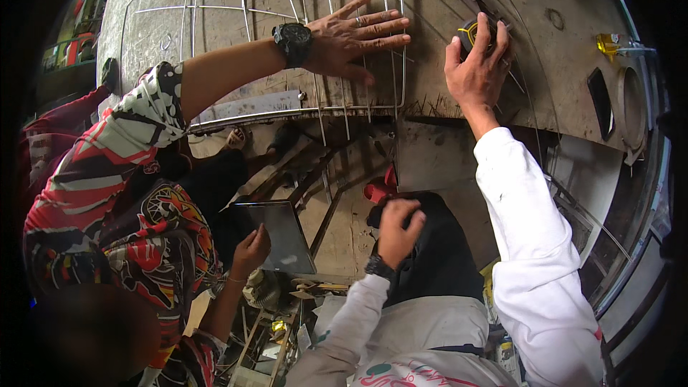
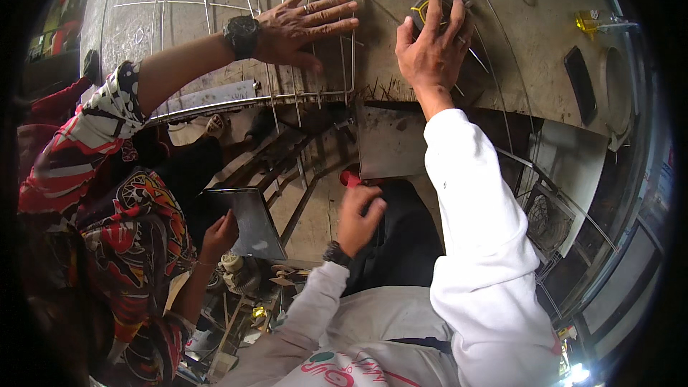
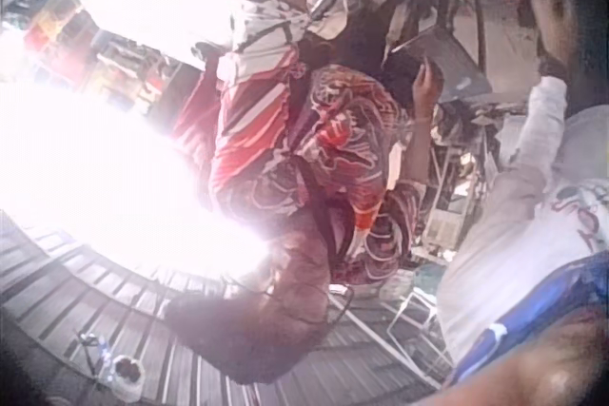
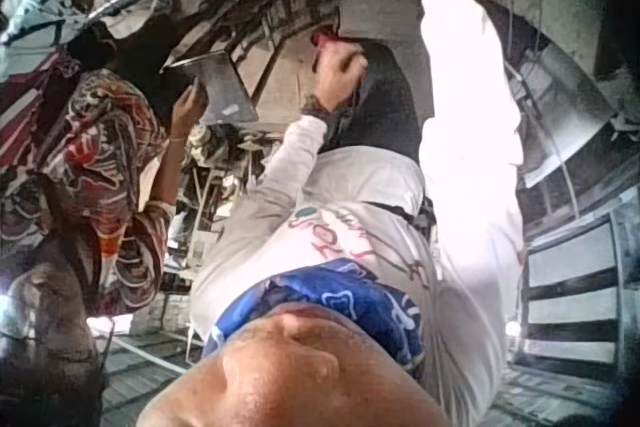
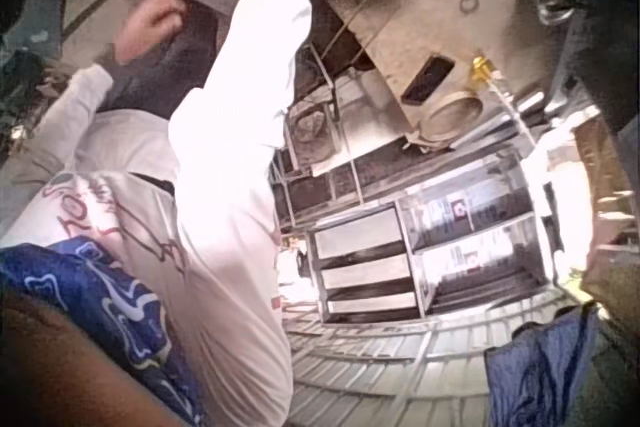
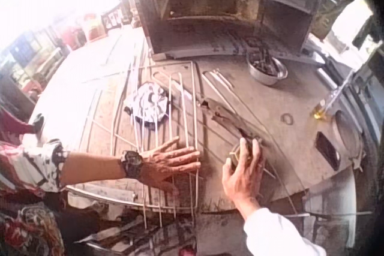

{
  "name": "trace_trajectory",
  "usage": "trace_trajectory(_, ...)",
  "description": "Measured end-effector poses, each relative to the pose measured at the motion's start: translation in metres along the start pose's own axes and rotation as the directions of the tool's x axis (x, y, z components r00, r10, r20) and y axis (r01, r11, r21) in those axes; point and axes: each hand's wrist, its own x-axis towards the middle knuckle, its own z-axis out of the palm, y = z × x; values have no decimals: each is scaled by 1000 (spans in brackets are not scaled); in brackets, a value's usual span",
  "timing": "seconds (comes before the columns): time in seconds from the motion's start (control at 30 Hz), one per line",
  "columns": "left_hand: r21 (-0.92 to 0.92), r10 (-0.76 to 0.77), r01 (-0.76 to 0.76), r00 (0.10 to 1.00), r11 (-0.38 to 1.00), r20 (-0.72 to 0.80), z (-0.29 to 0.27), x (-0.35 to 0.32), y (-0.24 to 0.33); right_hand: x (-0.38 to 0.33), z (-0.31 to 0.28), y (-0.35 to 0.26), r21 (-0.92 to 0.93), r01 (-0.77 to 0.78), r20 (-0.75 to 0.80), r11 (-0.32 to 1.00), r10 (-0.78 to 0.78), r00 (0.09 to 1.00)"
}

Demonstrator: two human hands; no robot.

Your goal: The person arranges thin metal wires on a workbench, aligning them with a metal ruler and a pre-bent wire frame. They adjust the spacing and position of the wires repeatedly while a coworker assists by holding the frame steady.

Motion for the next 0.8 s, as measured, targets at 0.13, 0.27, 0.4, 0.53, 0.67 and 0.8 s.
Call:
trace_trajectory(0.13, 188, -483, 448, 760, 874, 435, 60, -98, -47, 2, 5, -2, 5, 4, -5, 1000, -4, 1000)
trace_trajectory(0.27, 168, -578, 595, 610, 786, 541, 66, -107, -51, 1, 7, -2, -7, 0, 18, 1000, 1, 1000)
trace_trajectory(0.4, 230, -655, 694, 439, 682, 615, 62, -97, -49, 2, 11, -3, -9, 6, 7, 1000, -6, 1000)
trace_trajectory(0.53, 238, -646, 676, 450, 698, 616, 73, -103, -59, 2, 11, -2, -11, 0, 19, 1000, 0, 1000)
trace_trajectory(0.67, 232, -642, 669, 467, 706, 608, 78, -111, -64, 2, 11, -2, -11, -13, 40, 1000, 14, 999)
trace_trajectory(0.8, 208, -633, 678, 468, 705, 617, 79, -113, -67, 1, 11, 1, -5, 2, 19, 1000, -2, 1000)
